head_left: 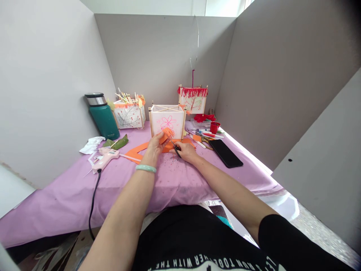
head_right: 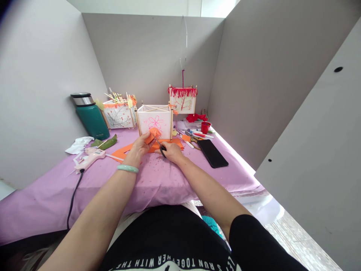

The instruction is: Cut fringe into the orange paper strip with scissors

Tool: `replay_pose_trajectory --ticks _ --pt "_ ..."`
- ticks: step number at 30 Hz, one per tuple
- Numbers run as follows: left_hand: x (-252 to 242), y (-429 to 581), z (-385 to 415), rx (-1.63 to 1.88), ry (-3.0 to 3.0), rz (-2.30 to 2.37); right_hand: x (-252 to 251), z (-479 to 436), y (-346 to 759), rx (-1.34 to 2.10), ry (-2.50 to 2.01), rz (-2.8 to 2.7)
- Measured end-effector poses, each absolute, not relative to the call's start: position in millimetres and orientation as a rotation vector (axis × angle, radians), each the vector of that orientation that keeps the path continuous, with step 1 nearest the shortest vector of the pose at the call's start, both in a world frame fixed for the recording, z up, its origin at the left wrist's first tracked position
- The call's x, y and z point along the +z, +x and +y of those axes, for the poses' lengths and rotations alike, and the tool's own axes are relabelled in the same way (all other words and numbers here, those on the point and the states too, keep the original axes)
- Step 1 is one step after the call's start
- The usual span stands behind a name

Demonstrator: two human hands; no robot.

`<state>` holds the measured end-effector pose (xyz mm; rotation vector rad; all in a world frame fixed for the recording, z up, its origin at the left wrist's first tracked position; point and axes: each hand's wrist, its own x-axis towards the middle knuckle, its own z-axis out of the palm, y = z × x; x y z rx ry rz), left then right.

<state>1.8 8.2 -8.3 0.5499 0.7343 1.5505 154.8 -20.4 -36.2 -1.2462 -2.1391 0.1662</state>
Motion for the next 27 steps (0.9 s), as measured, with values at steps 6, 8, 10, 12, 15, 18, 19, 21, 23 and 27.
replay_pose_trajectory --ticks 6,8,10,12,15,18,19,21,23,27 --pt "-6.4 2.2 6.4 1.547 0.527 0.749 -37.3 -17.8 154.8 0.158 -1.253 -2.155" --pt "-6.4 2.2 6.1 1.546 0.53 0.746 -36.9 -18.2 155.0 0.151 -1.258 -2.154" --pt "-7.0 2.0 6.3 1.543 0.54 0.743 -36.6 -19.0 155.3 0.148 -1.254 -2.149" --pt "-7.7 1.9 6.6 1.527 0.549 0.751 -36.4 -19.7 155.6 0.151 -1.252 -2.143" --pt "-7.4 2.1 5.8 1.504 0.561 0.766 -37.0 -19.5 155.5 0.156 -1.258 -2.137" --pt "-5.6 2.8 3.6 1.502 0.565 0.767 -38.0 -18.2 155.2 0.15 -1.255 -2.135" --pt "-4.9 3.1 2.9 1.502 0.561 0.766 -38.4 -17.7 155.2 0.147 -1.252 -2.135" --pt "-3.9 3.5 2.0 1.503 0.549 0.763 -38.9 -16.8 155.2 0.142 -1.241 -2.14" --pt "-3.8 3.7 2.0 1.505 0.543 0.757 -39.2 -16.4 155.3 0.139 -1.229 -2.147" --pt "-4.2 3.6 2.4 1.508 0.541 0.756 -39.2 -16.5 155.7 0.14 -1.229 -2.147"
